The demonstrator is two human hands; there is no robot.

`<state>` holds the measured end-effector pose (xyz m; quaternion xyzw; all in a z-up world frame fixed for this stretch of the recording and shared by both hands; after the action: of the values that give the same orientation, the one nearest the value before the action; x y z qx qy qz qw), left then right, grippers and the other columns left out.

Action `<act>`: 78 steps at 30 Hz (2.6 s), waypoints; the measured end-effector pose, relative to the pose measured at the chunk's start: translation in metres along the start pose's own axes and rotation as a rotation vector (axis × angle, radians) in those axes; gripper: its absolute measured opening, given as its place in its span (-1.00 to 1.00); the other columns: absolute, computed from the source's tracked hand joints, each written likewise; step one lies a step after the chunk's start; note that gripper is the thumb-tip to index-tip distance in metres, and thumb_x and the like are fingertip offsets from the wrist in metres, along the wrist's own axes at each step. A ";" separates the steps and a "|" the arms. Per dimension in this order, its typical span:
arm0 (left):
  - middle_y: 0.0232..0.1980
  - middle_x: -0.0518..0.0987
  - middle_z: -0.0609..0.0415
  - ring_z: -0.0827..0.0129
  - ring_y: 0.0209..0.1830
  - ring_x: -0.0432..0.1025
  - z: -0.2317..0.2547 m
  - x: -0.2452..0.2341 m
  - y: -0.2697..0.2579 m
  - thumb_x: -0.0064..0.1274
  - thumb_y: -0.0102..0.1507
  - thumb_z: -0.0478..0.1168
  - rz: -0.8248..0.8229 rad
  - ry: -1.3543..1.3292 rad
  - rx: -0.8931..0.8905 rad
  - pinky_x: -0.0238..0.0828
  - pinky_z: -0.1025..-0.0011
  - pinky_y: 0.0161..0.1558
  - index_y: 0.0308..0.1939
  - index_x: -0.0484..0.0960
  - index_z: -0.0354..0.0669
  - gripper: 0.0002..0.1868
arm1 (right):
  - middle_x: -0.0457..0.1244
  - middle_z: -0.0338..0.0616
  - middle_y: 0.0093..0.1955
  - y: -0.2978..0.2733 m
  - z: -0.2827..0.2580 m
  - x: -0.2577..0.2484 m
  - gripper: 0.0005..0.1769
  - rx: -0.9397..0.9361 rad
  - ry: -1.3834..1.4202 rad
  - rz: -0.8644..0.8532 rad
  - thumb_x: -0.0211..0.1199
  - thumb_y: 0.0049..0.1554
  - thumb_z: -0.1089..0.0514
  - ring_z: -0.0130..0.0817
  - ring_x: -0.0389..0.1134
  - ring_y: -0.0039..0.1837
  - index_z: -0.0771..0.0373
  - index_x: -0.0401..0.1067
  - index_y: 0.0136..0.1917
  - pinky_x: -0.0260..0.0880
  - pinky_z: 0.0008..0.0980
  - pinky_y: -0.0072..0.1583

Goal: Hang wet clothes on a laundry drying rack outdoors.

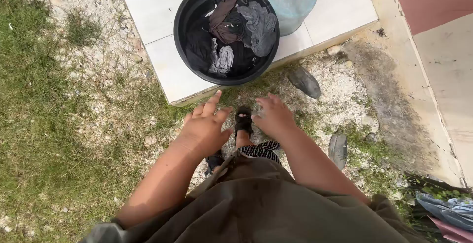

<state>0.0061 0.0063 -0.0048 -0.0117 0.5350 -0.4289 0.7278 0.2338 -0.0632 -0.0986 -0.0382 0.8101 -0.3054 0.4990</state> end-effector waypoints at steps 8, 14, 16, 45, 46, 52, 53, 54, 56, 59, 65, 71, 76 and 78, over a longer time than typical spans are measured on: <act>0.56 0.16 0.06 0.01 0.46 0.16 0.003 -0.001 0.089 0.09 0.25 0.11 0.046 -0.180 -0.156 0.07 -0.05 0.36 0.32 0.44 0.20 -0.44 | -0.22 -0.03 0.70 0.207 0.025 -0.009 -0.12 0.320 0.257 -0.104 0.32 0.10 -0.18 0.02 -0.05 0.63 -0.16 0.05 0.60 0.15 -0.02 0.48; 0.57 0.12 0.06 -0.02 0.48 0.12 -0.019 0.001 0.142 0.11 0.22 0.03 0.056 -0.228 -0.195 0.06 -0.04 0.38 0.31 0.46 0.24 -0.45 | -0.23 0.04 0.69 0.309 0.059 0.003 -0.27 0.383 0.301 0.009 0.40 0.03 -0.22 0.12 -0.08 0.64 -0.41 0.31 0.46 0.10 -0.03 0.51; 0.58 0.10 0.07 -0.04 0.49 0.10 -0.031 0.002 0.156 0.12 0.22 0.02 0.085 -0.234 -0.218 0.06 -0.04 0.38 0.30 0.47 0.23 -0.45 | -0.18 0.11 0.66 0.325 0.055 0.004 -0.29 0.346 0.331 0.055 0.43 0.01 -0.22 0.13 -0.06 0.63 -0.42 0.37 0.43 0.09 -0.05 0.51; 0.49 0.14 -0.36 -0.10 0.42 0.17 0.046 -0.128 0.138 0.41 0.11 -0.16 0.792 -0.720 0.333 0.40 0.31 0.10 0.51 0.19 -0.19 -0.02 | 0.11 -0.01 0.55 0.043 -0.078 -0.307 -0.04 -0.734 1.739 0.281 0.07 0.12 0.60 -0.12 0.23 0.53 0.05 -0.04 0.67 0.32 -0.05 0.50; 0.49 0.14 -0.36 -0.10 0.42 0.17 0.055 -0.132 0.132 0.41 0.11 -0.16 0.795 -0.719 0.374 0.40 0.31 0.10 0.51 0.19 -0.19 -0.02 | 0.11 -0.01 0.55 0.018 -0.082 -0.312 -0.04 -0.756 1.724 0.317 0.07 0.12 0.60 -0.12 0.23 0.53 0.05 -0.04 0.67 0.32 -0.05 0.50; 0.35 0.58 0.00 0.16 0.36 0.50 0.090 -0.153 0.093 0.13 0.32 -0.14 0.548 -0.692 0.530 0.41 0.31 0.33 0.38 0.52 0.02 -0.48 | 0.22 0.00 0.38 -0.149 -0.065 -0.316 -0.24 -0.760 1.578 0.677 0.10 0.11 0.61 -0.15 0.34 0.39 0.16 0.14 0.51 0.42 -0.12 0.39; 0.35 0.55 -0.05 0.09 0.37 0.45 0.094 -0.159 0.079 0.08 0.36 -0.12 0.586 -0.649 0.604 0.34 0.27 0.33 0.38 0.49 -0.02 -0.52 | 0.24 -0.03 0.37 -0.177 -0.056 -0.309 -0.30 -0.709 1.482 0.803 0.13 0.13 0.60 -0.21 0.36 0.34 0.20 0.21 0.47 0.43 -0.18 0.35; 0.35 0.51 -0.10 0.02 0.37 0.40 0.098 -0.165 0.065 0.04 0.41 -0.10 0.623 -0.607 0.680 0.28 0.23 0.33 0.37 0.46 -0.07 -0.54 | 0.25 -0.07 0.35 -0.205 -0.047 -0.301 -0.37 -0.651 1.383 0.923 0.16 0.15 0.59 -0.27 0.37 0.29 0.24 0.28 0.44 0.44 -0.25 0.31; 0.35 0.49 -0.10 -0.01 0.31 0.39 0.127 -0.187 0.012 0.01 0.40 -0.09 0.604 -0.446 0.678 0.27 0.18 0.25 0.41 0.48 0.03 -0.53 | 0.27 -0.09 0.28 -0.259 -0.044 -0.280 -0.40 -0.523 1.298 1.092 0.19 0.16 0.57 -0.34 0.37 0.23 0.24 0.33 0.42 0.44 -0.32 0.27; 0.25 0.54 -0.10 -0.05 0.22 0.41 0.157 -0.192 -0.030 -0.04 0.41 -0.11 0.665 -0.290 0.840 0.29 0.13 0.19 0.34 0.54 0.03 -0.60 | 0.30 -0.16 0.20 -0.331 -0.044 -0.235 -0.48 -0.338 1.119 1.292 0.25 0.19 0.49 -0.45 0.35 0.17 0.22 0.41 0.38 0.42 -0.43 0.24; -0.07 0.67 -0.08 0.07 -0.02 0.58 0.248 -0.154 -0.100 -0.04 0.43 -0.05 0.290 -0.584 1.140 0.45 0.23 0.02 0.12 0.55 -0.11 -0.71 | 0.30 -0.20 0.13 -0.472 -0.053 -0.156 -0.68 0.398 0.335 1.662 0.46 0.19 0.21 -0.45 0.32 0.07 0.19 0.55 0.21 0.39 -0.42 0.07; -0.03 0.61 -0.09 0.04 -0.08 0.54 0.327 -0.092 -0.214 -0.04 0.41 -0.07 0.097 -0.261 1.518 0.41 0.22 -0.07 0.14 0.57 0.06 -0.74 | 0.36 -0.27 0.04 -0.627 -0.064 -0.063 -0.67 0.748 0.394 1.820 0.47 0.17 0.12 -0.49 0.39 0.06 0.15 0.56 0.20 0.42 -0.44 0.08; 0.05 0.56 -0.15 0.08 0.00 0.50 0.377 -0.003 -0.312 0.06 0.38 -0.13 0.557 -0.372 2.161 0.34 0.15 -0.04 -0.06 0.54 0.14 -0.93 | 0.28 -0.28 -0.06 -0.745 -0.104 0.023 -0.60 1.113 0.413 1.857 0.50 0.14 0.08 -0.49 0.30 -0.02 0.13 0.57 0.23 0.37 -0.43 0.02; 0.06 0.59 0.05 0.14 0.10 0.54 0.403 0.049 -0.346 -0.04 0.52 -0.12 -0.065 -0.613 2.052 0.49 0.28 0.13 0.12 0.55 -0.01 -0.84 | 0.25 -0.29 0.02 -0.793 -0.118 0.062 -0.55 1.168 0.526 1.873 0.51 0.14 0.04 -0.52 0.28 0.03 0.12 0.53 0.28 0.35 -0.45 0.06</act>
<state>0.1156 -0.4216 0.2940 0.4843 -0.2874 -0.6716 0.4814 -0.0882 -0.6752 0.3124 0.8868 0.3334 -0.1416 0.2871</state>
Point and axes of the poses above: each hand's wrist, its own y-axis towards the middle knuckle, its own x-axis out of the palm, z = x × y, the point moved 1 cm from there along y, towards the middle knuckle
